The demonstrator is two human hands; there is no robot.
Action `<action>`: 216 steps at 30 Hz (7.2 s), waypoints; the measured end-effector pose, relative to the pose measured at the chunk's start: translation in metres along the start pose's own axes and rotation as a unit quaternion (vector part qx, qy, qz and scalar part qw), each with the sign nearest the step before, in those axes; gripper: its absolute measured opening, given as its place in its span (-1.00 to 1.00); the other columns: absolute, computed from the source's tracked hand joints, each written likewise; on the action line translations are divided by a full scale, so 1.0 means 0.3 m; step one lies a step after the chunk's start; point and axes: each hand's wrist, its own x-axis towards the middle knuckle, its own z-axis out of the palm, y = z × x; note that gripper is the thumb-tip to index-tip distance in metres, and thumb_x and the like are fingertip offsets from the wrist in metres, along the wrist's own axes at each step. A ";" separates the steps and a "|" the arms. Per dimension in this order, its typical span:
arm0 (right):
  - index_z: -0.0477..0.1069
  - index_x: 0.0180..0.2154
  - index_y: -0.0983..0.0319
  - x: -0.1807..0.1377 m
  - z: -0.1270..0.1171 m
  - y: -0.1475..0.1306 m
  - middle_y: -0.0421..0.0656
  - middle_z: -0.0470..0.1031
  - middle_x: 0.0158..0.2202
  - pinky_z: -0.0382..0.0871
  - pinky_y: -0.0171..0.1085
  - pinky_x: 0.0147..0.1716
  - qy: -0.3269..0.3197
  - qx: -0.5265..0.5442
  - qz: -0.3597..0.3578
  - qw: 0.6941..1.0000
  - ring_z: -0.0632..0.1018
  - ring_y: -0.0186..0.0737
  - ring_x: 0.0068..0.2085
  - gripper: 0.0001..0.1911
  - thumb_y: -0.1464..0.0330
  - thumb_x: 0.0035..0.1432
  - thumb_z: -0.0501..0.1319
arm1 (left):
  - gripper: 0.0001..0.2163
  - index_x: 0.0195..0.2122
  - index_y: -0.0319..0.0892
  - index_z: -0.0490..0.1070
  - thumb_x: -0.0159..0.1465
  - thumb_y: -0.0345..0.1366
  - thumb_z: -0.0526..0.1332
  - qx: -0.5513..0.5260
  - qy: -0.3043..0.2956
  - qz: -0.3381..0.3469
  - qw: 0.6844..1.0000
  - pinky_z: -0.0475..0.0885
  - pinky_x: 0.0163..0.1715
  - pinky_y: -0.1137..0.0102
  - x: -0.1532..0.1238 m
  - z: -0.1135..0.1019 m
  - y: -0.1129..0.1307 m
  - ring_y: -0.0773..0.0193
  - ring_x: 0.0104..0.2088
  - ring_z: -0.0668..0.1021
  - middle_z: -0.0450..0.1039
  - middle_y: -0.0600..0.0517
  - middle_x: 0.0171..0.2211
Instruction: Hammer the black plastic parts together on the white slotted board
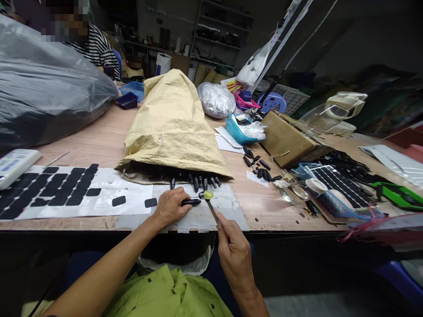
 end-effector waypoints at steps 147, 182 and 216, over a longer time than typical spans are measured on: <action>0.54 -0.10 0.13 0.040 0.052 0.121 -0.17 0.46 -0.35 0.12 -0.23 -0.28 0.126 -0.329 -0.041 0.935 0.34 -0.19 -0.31 -0.74 0.44 0.24 0.14 | -0.81 -0.31 -0.11 0.53 0.20 -0.14 0.21 0.015 0.087 -0.189 0.978 0.32 -0.15 0.26 0.152 0.078 0.111 0.10 -0.18 0.56 0.56 0.00 -0.24; 0.49 0.04 0.15 0.034 0.060 -0.020 -0.16 0.48 -0.31 0.40 -0.36 -0.23 0.031 -0.021 -0.066 0.997 0.51 -0.31 -0.27 -0.66 0.43 0.32 0.07 | -0.86 -0.24 -0.06 0.54 0.22 -0.19 0.27 -0.018 0.004 -0.023 1.000 0.22 -0.10 0.27 0.000 -0.033 -0.040 0.26 -0.22 0.51 0.52 0.10 -0.25; 0.57 -0.13 0.11 0.068 0.035 0.142 -0.15 0.46 -0.36 0.20 -0.22 -0.27 0.110 -0.242 -0.021 0.964 0.40 -0.19 -0.28 -0.71 0.41 0.20 0.12 | -0.69 -0.15 -0.01 0.52 0.06 -0.19 0.41 0.012 -0.023 0.156 0.987 0.14 0.22 -0.04 -0.283 -0.005 -0.010 -0.12 0.25 0.23 0.20 -0.04 0.28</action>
